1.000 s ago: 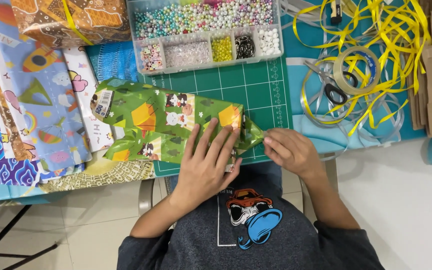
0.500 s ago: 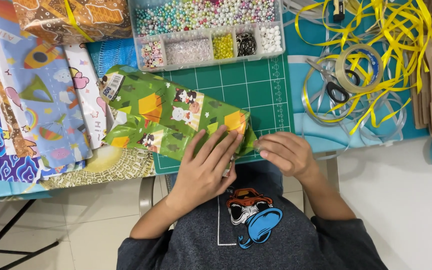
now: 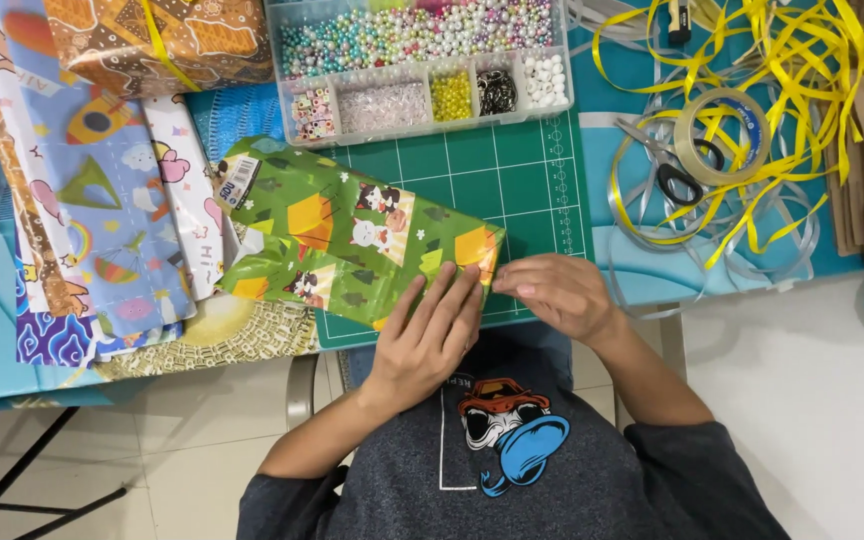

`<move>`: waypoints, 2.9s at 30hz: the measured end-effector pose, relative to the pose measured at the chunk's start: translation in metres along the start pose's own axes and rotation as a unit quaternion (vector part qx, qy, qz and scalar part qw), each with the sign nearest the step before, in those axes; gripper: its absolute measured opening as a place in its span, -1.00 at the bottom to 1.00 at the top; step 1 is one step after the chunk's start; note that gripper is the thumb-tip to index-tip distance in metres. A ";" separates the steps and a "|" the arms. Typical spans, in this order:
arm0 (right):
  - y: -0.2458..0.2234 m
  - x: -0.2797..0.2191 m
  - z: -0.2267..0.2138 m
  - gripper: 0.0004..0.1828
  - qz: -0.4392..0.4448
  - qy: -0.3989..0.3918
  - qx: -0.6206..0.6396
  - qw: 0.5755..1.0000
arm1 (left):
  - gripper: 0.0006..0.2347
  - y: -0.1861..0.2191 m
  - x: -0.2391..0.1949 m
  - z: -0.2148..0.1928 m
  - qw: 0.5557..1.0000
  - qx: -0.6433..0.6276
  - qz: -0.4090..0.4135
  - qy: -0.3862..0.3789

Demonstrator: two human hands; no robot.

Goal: The person wraps a small cardboard box with green patterned wrapping paper. They fold the paper around the box, secure the seams with clear tape, and fold the ends into neat triangular flaps, taping them down to complete the package.

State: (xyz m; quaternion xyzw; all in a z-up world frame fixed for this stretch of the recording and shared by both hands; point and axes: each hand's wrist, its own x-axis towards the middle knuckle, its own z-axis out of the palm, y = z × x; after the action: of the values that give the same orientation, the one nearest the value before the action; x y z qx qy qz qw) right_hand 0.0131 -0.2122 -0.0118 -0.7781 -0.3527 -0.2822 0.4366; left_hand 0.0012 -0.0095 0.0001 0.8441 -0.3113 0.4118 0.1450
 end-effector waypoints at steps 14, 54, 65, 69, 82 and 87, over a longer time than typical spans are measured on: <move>0.021 0.017 0.000 -0.62 -0.101 0.020 -0.126 0.987 | -0.88 -0.007 0.006 -0.011 0.996 0.033 0.088 0.000; -0.022 -0.007 -0.008 -0.81 -0.011 0.021 -0.295 0.955 | -0.85 -0.004 0.011 -0.015 0.995 0.052 0.078 -0.020; -0.013 -0.012 -0.009 -0.80 -0.019 0.006 -0.324 0.946 | -0.86 -0.005 0.009 -0.014 0.995 0.053 0.077 -0.017; -0.023 0.008 -0.017 -0.79 0.003 -0.058 -0.302 0.951 | -0.85 -0.005 0.009 -0.015 0.996 0.050 0.076 -0.022; -0.026 0.034 -0.014 -0.92 0.003 -0.091 -0.297 0.951 | -0.83 -0.005 0.009 -0.016 0.996 0.055 0.074 -0.018; -0.020 0.031 -0.010 -0.94 0.011 -0.110 -0.314 0.943 | -0.85 -0.004 0.009 -0.016 0.996 0.054 0.072 -0.017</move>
State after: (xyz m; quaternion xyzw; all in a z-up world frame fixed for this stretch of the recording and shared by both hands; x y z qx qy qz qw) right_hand 0.0144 -0.2046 0.0252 -0.9060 -0.2830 -0.2861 0.1314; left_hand -0.0013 -0.0018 0.0170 0.8329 -0.3511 0.4231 0.0635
